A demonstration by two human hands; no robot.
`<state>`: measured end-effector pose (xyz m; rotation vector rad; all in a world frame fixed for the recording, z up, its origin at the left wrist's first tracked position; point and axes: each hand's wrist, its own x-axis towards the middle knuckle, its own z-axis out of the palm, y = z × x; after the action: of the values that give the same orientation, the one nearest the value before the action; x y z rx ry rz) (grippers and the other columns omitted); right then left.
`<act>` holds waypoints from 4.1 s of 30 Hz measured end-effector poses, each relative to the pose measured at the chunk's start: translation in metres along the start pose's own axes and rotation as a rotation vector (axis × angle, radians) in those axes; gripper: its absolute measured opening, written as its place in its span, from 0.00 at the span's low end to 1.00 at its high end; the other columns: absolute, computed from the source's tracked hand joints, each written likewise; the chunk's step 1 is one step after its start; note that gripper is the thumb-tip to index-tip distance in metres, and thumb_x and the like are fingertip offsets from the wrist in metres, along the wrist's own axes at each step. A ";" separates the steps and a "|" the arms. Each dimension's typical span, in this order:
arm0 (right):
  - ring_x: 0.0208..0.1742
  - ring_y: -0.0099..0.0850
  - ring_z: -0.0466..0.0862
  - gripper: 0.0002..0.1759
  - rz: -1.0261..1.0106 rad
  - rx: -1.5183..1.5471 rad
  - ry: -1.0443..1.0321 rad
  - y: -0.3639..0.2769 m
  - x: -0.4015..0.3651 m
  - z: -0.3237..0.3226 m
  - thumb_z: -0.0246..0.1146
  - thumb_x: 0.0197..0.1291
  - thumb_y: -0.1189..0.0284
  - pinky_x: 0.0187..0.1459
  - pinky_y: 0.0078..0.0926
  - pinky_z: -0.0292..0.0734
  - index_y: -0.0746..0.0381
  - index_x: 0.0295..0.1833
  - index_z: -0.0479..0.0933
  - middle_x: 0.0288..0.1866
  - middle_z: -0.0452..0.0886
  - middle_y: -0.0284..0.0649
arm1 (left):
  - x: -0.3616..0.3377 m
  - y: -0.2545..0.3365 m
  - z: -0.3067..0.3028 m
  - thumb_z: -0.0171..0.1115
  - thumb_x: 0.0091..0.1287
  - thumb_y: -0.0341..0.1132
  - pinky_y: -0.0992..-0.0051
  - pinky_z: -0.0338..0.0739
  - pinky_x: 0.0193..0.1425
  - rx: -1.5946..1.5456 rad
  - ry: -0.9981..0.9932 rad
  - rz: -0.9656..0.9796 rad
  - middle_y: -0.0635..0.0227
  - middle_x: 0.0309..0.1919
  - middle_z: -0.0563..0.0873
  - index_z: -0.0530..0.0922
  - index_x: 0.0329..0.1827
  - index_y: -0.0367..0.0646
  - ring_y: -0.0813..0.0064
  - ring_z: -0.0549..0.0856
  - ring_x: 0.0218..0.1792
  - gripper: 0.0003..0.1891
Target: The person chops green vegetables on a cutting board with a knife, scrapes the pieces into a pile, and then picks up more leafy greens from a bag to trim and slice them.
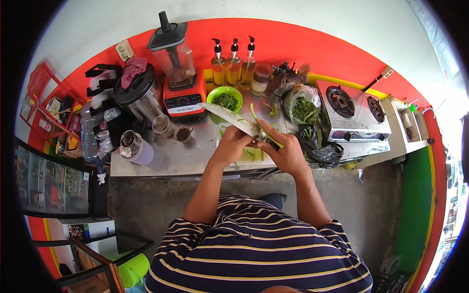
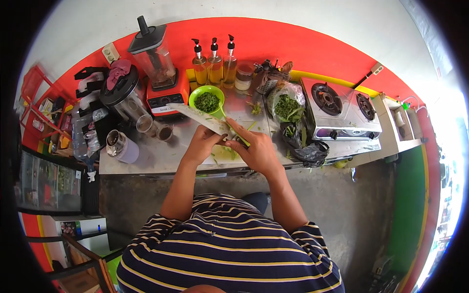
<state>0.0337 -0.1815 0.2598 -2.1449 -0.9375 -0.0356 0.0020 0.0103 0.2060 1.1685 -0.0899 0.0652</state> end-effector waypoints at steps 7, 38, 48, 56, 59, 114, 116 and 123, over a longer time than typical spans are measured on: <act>0.37 0.51 0.86 0.37 0.076 -0.231 0.036 0.002 0.002 0.004 0.69 0.64 0.60 0.39 0.45 0.79 0.49 0.77 0.68 0.40 0.87 0.49 | 0.009 -0.018 0.003 0.64 0.73 0.33 0.74 0.81 0.52 -0.053 -0.004 -0.054 0.63 0.46 0.87 0.80 0.52 0.31 0.76 0.86 0.45 0.13; 0.42 0.53 0.86 0.33 0.360 -0.376 -0.124 0.034 -0.036 0.002 0.67 0.64 0.60 0.43 0.51 0.79 0.59 0.72 0.69 0.43 0.87 0.50 | 0.006 -0.074 0.004 0.69 0.71 0.36 0.80 0.76 0.38 0.162 0.017 -0.388 0.70 0.29 0.88 0.89 0.45 0.35 0.84 0.80 0.29 0.12; 0.44 0.53 0.86 0.31 0.416 -0.352 -0.027 0.092 -0.017 -0.046 0.68 0.63 0.62 0.46 0.49 0.80 0.59 0.69 0.73 0.41 0.87 0.52 | 0.011 -0.081 -0.014 0.68 0.70 0.38 0.79 0.74 0.39 0.251 0.346 -0.371 0.71 0.32 0.89 0.90 0.46 0.37 0.83 0.81 0.32 0.12; 0.44 0.56 0.85 0.28 0.394 -0.054 -0.178 0.147 -0.034 -0.017 0.69 0.60 0.64 0.48 0.48 0.78 0.64 0.64 0.78 0.40 0.86 0.57 | -0.003 -0.147 -0.047 0.71 0.65 0.38 0.72 0.78 0.39 0.574 0.728 -0.363 0.63 0.33 0.91 0.90 0.46 0.35 0.76 0.85 0.32 0.14; 0.43 0.55 0.85 0.26 0.413 0.040 -0.129 0.167 -0.041 -0.014 0.70 0.58 0.67 0.47 0.45 0.78 0.65 0.62 0.80 0.39 0.86 0.57 | -0.001 -0.152 -0.048 0.72 0.64 0.37 0.72 0.79 0.39 0.702 0.720 -0.379 0.61 0.33 0.91 0.89 0.45 0.34 0.74 0.87 0.32 0.14; 0.22 0.12 0.64 0.20 0.382 0.490 0.265 0.110 0.022 -0.114 0.63 0.71 0.71 0.24 0.17 0.56 0.66 0.64 0.78 0.23 0.67 0.22 | 0.110 -0.039 0.072 0.63 0.73 0.32 0.75 0.77 0.43 0.475 0.224 0.095 0.70 0.36 0.86 0.83 0.51 0.36 0.81 0.82 0.37 0.10; 0.22 0.12 0.62 0.18 0.378 0.650 0.284 0.085 0.055 -0.112 0.65 0.69 0.71 0.23 0.18 0.54 0.66 0.61 0.80 0.23 0.66 0.23 | 0.105 -0.023 0.062 0.63 0.74 0.33 0.77 0.76 0.42 0.339 0.195 0.168 0.71 0.37 0.86 0.83 0.52 0.37 0.82 0.82 0.36 0.10; 0.17 0.16 0.65 0.07 0.100 1.123 -0.142 0.053 0.146 -0.088 0.68 0.67 0.70 0.20 0.17 0.55 0.61 0.45 0.80 0.18 0.69 0.26 | 0.091 0.047 0.038 0.63 0.75 0.30 0.83 0.71 0.41 0.402 0.279 0.296 0.75 0.36 0.82 0.82 0.54 0.36 0.87 0.77 0.36 0.10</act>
<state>0.1968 -0.1734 0.3322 -1.1407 -0.6650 0.5659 0.0869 -0.0056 0.2729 1.5276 -0.0012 0.5265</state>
